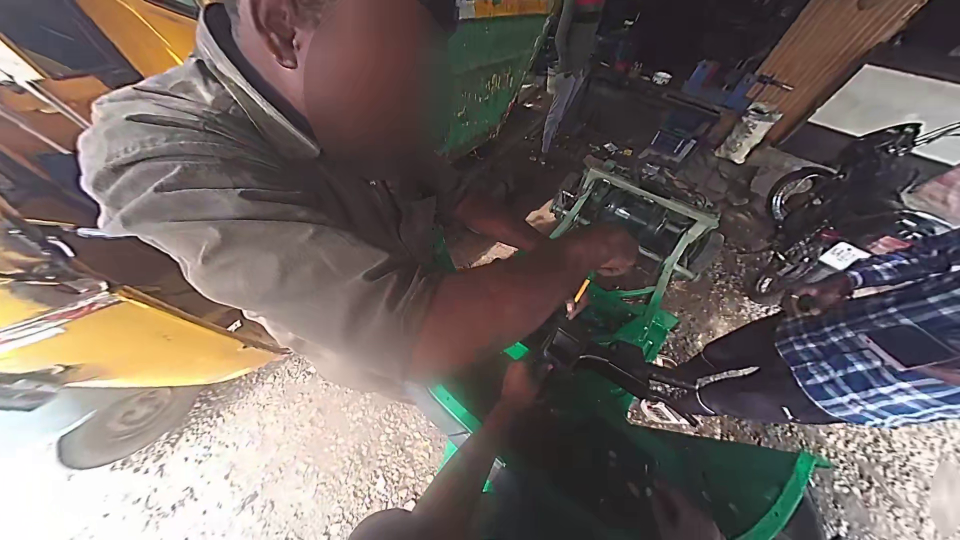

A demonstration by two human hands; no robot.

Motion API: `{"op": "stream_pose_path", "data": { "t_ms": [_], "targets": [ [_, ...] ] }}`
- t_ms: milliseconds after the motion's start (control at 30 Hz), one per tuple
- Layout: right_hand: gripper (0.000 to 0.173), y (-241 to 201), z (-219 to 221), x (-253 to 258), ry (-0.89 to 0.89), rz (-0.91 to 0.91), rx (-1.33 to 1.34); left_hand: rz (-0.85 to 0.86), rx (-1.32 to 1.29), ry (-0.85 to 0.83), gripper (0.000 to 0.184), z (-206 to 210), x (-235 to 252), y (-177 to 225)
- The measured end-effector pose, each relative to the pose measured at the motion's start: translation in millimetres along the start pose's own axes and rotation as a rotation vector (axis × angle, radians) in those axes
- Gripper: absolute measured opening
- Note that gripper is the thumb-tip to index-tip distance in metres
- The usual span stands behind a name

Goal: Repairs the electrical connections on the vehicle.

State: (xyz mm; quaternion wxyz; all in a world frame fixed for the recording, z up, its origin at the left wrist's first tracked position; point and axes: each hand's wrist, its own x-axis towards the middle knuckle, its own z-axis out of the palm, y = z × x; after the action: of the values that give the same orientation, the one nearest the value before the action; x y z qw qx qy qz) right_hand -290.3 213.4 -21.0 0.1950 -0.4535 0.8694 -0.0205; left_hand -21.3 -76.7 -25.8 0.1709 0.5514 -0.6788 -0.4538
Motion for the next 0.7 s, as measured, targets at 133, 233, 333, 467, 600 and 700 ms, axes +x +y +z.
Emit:
{"op": "stream_pose_path", "data": {
  "t_ms": [133,233,333,467,600,700],
  "targets": [
    [0.026,-19.6,-13.6,-2.3,0.109,-0.036,0.241,-0.155,-0.758,0.114,0.023,-7.8,-18.0,13.4],
    [0.024,-54.8,-24.0,-4.0,0.122,-0.059,0.507,-0.272,-1.504,0.018,0.056,-32.2,-45.9,28.1],
    [0.022,-91.1,-24.1,0.0,0.087,-0.076,0.854,-0.210,-1.754,-0.079,0.080,-55.4,-58.4,41.9],
    [0.020,-134.1,-27.7,4.3,0.021,-0.180,0.987,-0.059,-1.797,-0.229,0.086,-63.2,-60.2,43.1],
    [0.019,-176.6,-45.6,4.3,0.029,-0.340,0.964,0.000,-1.746,-0.290,0.085,-60.5,-69.4,48.0],
    [0.017,-213.0,-57.4,8.1,0.068,-0.498,0.940,-0.007,-1.694,-0.286,0.083,-56.1,-77.7,52.5]
  ]
}}
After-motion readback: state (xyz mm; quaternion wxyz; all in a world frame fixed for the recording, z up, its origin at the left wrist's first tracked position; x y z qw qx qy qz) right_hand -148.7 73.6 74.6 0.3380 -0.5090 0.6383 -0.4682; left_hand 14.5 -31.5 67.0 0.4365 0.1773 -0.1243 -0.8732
